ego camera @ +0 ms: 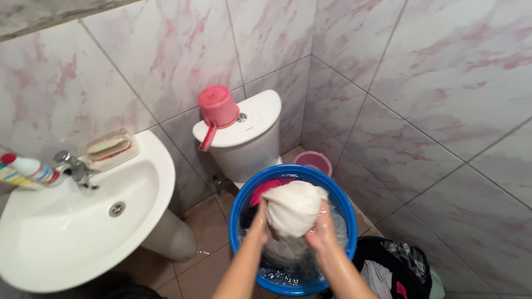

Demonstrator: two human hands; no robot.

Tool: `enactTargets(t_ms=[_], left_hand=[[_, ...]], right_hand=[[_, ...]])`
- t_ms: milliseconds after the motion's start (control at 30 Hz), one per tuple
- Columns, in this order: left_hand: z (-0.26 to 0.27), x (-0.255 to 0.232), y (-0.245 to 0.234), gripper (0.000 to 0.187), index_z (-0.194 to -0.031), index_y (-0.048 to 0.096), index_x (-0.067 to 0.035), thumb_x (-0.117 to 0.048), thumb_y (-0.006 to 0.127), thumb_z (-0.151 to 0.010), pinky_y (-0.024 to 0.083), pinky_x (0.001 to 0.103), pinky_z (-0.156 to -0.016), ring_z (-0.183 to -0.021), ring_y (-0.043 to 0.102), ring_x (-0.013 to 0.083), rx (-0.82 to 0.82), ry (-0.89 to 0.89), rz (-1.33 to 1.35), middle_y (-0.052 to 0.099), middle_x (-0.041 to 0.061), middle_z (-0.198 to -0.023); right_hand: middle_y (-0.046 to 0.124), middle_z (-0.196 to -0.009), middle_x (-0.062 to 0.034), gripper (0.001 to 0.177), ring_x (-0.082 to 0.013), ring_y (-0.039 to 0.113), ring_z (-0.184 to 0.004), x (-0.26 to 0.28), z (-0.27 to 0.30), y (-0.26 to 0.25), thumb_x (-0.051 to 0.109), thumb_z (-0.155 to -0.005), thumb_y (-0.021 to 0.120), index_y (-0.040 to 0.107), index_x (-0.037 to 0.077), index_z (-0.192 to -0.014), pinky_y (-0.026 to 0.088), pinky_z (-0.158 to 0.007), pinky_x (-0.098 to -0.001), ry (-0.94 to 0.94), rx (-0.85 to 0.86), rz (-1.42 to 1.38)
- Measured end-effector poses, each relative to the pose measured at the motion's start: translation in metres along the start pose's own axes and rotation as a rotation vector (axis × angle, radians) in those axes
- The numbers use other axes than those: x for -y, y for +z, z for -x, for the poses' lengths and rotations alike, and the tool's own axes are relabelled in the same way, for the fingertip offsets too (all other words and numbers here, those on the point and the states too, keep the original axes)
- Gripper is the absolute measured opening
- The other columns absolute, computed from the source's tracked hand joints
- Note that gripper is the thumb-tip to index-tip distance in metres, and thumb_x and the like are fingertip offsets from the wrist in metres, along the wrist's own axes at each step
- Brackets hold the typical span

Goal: The person washes clothes by hand in a blue basin filled with soapy water. They repeatedly submerge, agitate, and wring out various garments, then transfer them to a black laundry basket. The person also adds water from a blue watering can to the basin during the process.

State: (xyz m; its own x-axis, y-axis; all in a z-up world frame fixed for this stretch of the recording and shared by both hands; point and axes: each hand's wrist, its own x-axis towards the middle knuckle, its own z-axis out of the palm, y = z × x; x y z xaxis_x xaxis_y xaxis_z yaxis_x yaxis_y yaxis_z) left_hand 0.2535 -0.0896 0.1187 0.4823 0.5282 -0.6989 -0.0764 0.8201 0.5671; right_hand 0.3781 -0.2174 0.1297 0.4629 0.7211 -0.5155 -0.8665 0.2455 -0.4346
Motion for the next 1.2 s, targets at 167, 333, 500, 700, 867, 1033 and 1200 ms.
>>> enactTargets(t_ms=[167,333,500,700,867,1033,1200], left_hand=[[-0.042,0.039,0.020,0.078,-0.143,0.053,-0.005,-0.065,0.034,-0.098,0.044,0.049,-0.111,-0.130,0.058,0.0374,0.282,0.163,0.493,0.061,0.019,-0.142],[-0.041,0.073,0.046,0.058,-0.141,0.054,-0.004,-0.045,0.045,-0.102,0.046,0.049,-0.111,-0.129,0.059,0.0337,0.392,0.473,0.239,0.060,0.019,-0.140],[-0.007,0.086,0.071,0.063,-0.134,0.061,-0.004,-0.052,0.041,-0.098,0.051,0.046,-0.108,-0.124,0.065,0.0332,0.398,0.143,0.310,0.067,0.018,-0.136],[0.002,0.036,0.071,0.066,-0.127,0.065,-0.004,-0.057,0.039,-0.096,0.052,0.048,-0.104,-0.119,0.067,0.0346,0.268,0.073,0.377,0.069,0.018,-0.131],[-0.042,-0.016,0.077,0.050,-0.118,0.068,0.000,-0.041,0.047,-0.099,0.056,0.046,-0.097,-0.105,0.071,0.0339,0.588,0.034,-0.067,0.073,0.019,-0.117],[-0.107,-0.063,0.122,0.028,-0.101,0.075,0.001,-0.020,0.061,-0.088,0.057,0.048,-0.078,-0.084,0.072,0.0375,0.848,0.258,-1.396,0.075,0.021,-0.100],[-0.101,-0.021,0.114,0.028,-0.096,0.079,-0.006,-0.024,0.064,-0.080,0.056,0.048,-0.082,-0.091,0.072,0.0370,0.614,0.768,-2.111,0.074,0.020,-0.100]], right_hand=[[0.063,-0.141,-0.0115,0.060,-0.0298,0.059,-0.130,0.012,0.020,-0.025,0.049,-0.096,0.054,0.057,0.009,-0.140,0.046,-0.111,-0.0535,-0.009,0.039,0.080],[0.062,-0.142,-0.0130,0.084,-0.0351,0.059,-0.127,0.042,0.022,-0.060,0.073,-0.089,0.037,0.054,0.009,-0.141,0.042,-0.102,-0.0605,0.088,-0.034,0.033],[0.060,-0.144,-0.0155,0.069,-0.0330,0.060,-0.128,0.041,-0.016,-0.089,0.055,-0.095,0.045,0.053,0.007,-0.143,0.048,-0.105,-0.0540,0.017,0.051,0.007],[0.065,-0.137,-0.0178,0.059,-0.0314,0.066,-0.119,0.070,-0.007,-0.066,0.043,-0.097,0.053,0.055,0.004,-0.141,0.052,-0.102,-0.0499,-0.073,0.097,0.109],[0.065,-0.121,-0.0198,0.037,-0.0323,0.064,-0.115,0.089,0.057,0.016,0.016,-0.071,0.083,0.074,0.005,-0.105,0.052,-0.100,-0.0458,-0.928,0.275,1.345],[0.061,-0.121,-0.0256,0.051,-0.0460,0.052,-0.113,0.059,0.082,0.052,0.021,-0.048,0.082,0.076,0.008,-0.097,0.048,-0.092,-0.0497,-1.374,0.294,1.841],[0.063,-0.121,-0.0220,0.039,-0.0428,0.054,-0.114,0.006,0.062,0.025,0.015,-0.055,0.080,0.073,0.010,-0.094,0.047,-0.082,-0.0518,-1.276,0.410,2.273]])
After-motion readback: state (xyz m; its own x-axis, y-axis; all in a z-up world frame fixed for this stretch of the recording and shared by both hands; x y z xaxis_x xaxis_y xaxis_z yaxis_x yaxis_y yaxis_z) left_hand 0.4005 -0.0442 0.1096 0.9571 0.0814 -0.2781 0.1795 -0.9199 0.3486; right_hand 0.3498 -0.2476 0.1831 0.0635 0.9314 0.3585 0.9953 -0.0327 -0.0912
